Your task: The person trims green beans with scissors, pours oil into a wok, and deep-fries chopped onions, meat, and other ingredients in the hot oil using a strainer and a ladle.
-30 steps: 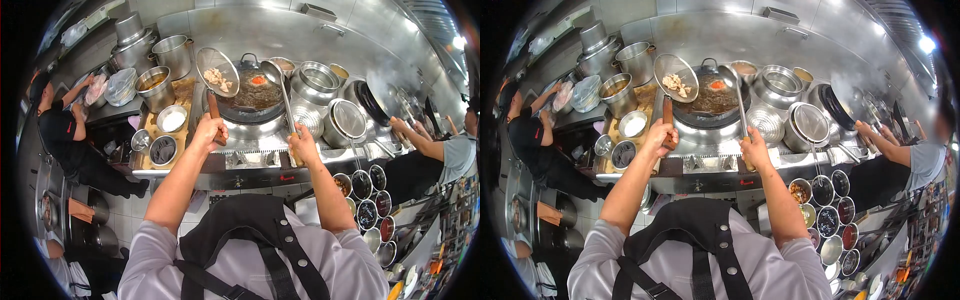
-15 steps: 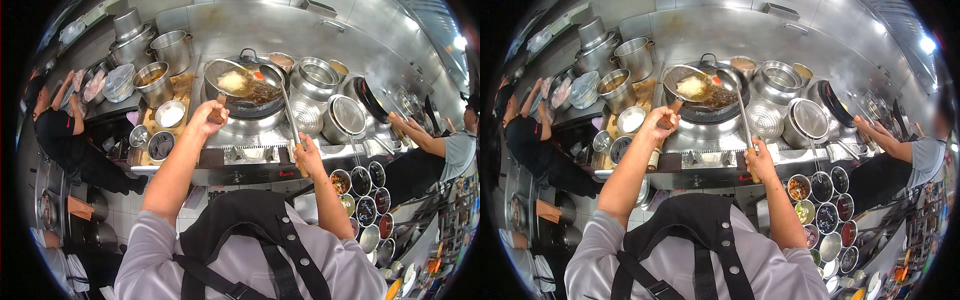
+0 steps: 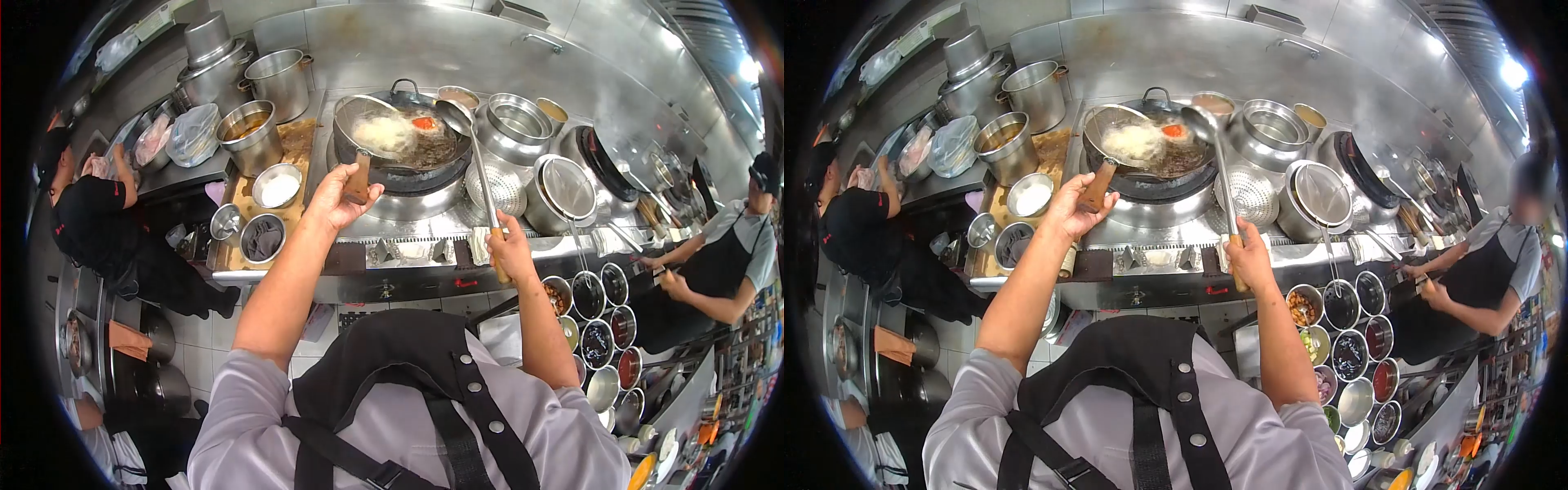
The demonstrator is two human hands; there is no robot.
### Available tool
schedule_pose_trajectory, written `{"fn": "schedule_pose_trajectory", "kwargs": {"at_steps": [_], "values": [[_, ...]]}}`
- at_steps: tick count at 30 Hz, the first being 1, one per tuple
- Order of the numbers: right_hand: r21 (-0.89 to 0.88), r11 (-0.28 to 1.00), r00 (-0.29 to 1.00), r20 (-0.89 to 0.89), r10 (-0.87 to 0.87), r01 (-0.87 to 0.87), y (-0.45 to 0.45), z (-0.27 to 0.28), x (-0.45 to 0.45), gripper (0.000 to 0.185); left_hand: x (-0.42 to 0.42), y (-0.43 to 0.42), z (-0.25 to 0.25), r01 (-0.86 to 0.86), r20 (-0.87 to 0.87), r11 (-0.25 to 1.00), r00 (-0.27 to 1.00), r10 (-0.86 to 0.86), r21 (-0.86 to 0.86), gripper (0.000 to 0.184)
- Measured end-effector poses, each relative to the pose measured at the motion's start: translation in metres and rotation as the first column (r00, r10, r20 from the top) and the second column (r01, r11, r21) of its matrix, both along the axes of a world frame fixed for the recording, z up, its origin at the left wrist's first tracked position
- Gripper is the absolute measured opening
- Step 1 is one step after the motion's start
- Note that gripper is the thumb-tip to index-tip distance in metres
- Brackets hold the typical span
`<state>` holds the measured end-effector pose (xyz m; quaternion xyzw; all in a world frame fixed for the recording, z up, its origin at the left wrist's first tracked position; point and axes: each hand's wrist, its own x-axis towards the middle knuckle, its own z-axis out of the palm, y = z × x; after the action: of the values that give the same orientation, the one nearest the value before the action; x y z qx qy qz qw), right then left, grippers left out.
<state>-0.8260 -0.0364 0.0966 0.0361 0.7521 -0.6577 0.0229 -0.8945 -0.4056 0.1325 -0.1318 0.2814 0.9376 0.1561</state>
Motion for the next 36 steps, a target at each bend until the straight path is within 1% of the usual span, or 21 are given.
{"fn": "schedule_pose_trajectory", "kwargs": {"at_steps": [2, 5, 6, 7, 8, 9, 10, 16, 18, 19, 22, 23, 24, 26, 28, 30, 32, 33, 34, 35, 36], "values": [[0.228, 0.973, 0.996, -0.083, 0.041, -0.021, -0.005, -0.001, -0.023, 0.061, 0.002, 0.0, 0.0, -0.006, 0.012, 1.0, 1.0, 0.006, -0.011, 0.04], [0.297, 0.954, 0.993, -0.089, 0.074, -0.045, -0.017, 0.0, -0.072, 0.063, -0.007, -0.003, -0.001, 0.022, 0.04, 0.999, 0.999, -0.024, 0.038, 0.042], [0.342, 0.938, 0.993, -0.081, 0.091, -0.058, -0.023, 0.003, -0.087, 0.064, -0.01, -0.004, -0.002, -0.023, 0.053, 0.997, 0.998, 0.019, 0.073, 0.042], [0.34, 0.939, 0.992, -0.085, 0.094, -0.06, -0.031, 0.011, -0.096, 0.064, -0.009, -0.005, 0.002, -0.069, 0.07, 0.992, 0.996, 0.062, 0.106, 0.042], [0.399, 0.915, 0.994, -0.055, 0.093, -0.063, -0.038, 0.018, -0.103, 0.064, -0.007, -0.003, 0.004, -0.072, 0.067, 0.992, 0.996, 0.066, 0.105, 0.042], [0.458, 0.886, 0.996, -0.024, 0.09, -0.069, -0.041, 0.021, -0.11, 0.064, -0.001, 0.002, 0.009, -0.089, 0.024, 0.993, 0.996, 0.087, 0.075, 0.036], [0.458, 0.886, 0.995, -0.023, 0.094, -0.073, -0.043, 0.02, -0.114, 0.064, 0.004, 0.006, 0.014, -0.106, -0.017, 0.993, 0.994, 0.107, 0.045, 0.03], [0.422, 0.897, 0.989, 0.0, 0.147, -0.133, -0.038, 0.003, -0.111, 0.064, 0.016, -0.007, 0.026, -0.08, -0.053, 0.995, 0.995, 0.084, 0.059, 0.031], [0.166, 0.976, 0.989, 0.064, 0.13, -0.139, -0.036, 0.004, -0.096, 0.064, 0.02, -0.009, 0.023, -0.054, -0.042, 0.996, 0.997, 0.057, 0.069, 0.031], [0.137, 0.984, 0.992, 0.068, 0.109, -0.118, -0.038, 0.005, -0.087, 0.064, 0.022, -0.007, 0.024, -0.075, -0.061, 0.996, 0.995, 0.077, 0.042, 0.032], [0.145, 0.985, 0.995, 0.058, 0.083, -0.09, -0.044, 0.001, -0.067, 0.065, 0.026, -0.001, 0.021, -0.107, -0.097, 0.994, 0.99, 0.107, 0.001, 0.031], [0.083, 0.992, 0.995, 0.043, 0.093, -0.096, -0.043, 0.001, -0.06, 0.066, 0.026, 0.001, 0.021, -0.127, -0.119, 0.992, 0.985, 0.125, -0.013, 0.03], [0.08, 0.993, 0.995, 0.043, 0.087, -0.09, -0.041, 0.003, -0.051, 0.066, 0.027, 0.003, 0.023, -0.121, -0.119, 0.992, 0.986, 0.118, -0.016, 0.03], [-0.097, 0.991, 0.993, 0.07, 0.099, -0.092, -0.037, 0.009, -0.036, 0.066, 0.031, 0.005, 0.027, -0.152, -0.165, 0.988, 0.975, 0.149, -0.009, 0.042], [-0.063, 0.994, 0.992, 0.076, 0.099, -0.094, -0.037, 0.013, -0.028, 0.065, 0.031, 0.004, 0.027, -0.14, -0.181, 0.99, 0.974, 0.139, 0.003, 0.047], [-0.063, 0.996, 0.997, 0.025, 0.069, -0.067, -0.035, 0.012, -0.027, 0.066, 0.032, 0.002, 0.025, -0.131, -0.196, 0.991, 0.972, 0.13, 0.011, 0.051], [-0.087, 0.995, 0.998, 0.029, 0.051, -0.049, -0.03, 0.016, -0.025, 0.066, 0.029, 0.001, 0.022, -0.099, -0.179, 0.995, 0.978, 0.103, 0.031, 0.042], [-0.097, 0.995, 0.999, 0.029, 0.042, -0.039, -0.028, 0.019, -0.025, 0.066, 0.03, 0.001, 0.021, -0.1, -0.182, 0.994, 0.978, 0.104, 0.032, 0.042], [-0.107, 0.994, 0.999, 0.028, 0.033, -0.029, -0.027, 0.021, -0.025, 0.067, 0.032, 0.002, 0.017, -0.077, -0.164, 0.995, 0.983, 0.087, 0.069, 0.036], [-0.071, 0.997, 1.0, 0.019, 0.022, -0.021, -0.027, 0.022, -0.025, 0.067, 0.034, 0.004, 0.013, -0.054, -0.144, 0.993, 0.987, 0.069, 0.105, 0.03], [-0.07, 0.997, 1.0, 0.019, 0.023, -0.022, -0.028, 0.028, -0.021, 0.067, 0.037, 0.006, 0.009, -0.055, -0.143, 0.993, 0.987, 0.07, 0.107, 0.03]]}}
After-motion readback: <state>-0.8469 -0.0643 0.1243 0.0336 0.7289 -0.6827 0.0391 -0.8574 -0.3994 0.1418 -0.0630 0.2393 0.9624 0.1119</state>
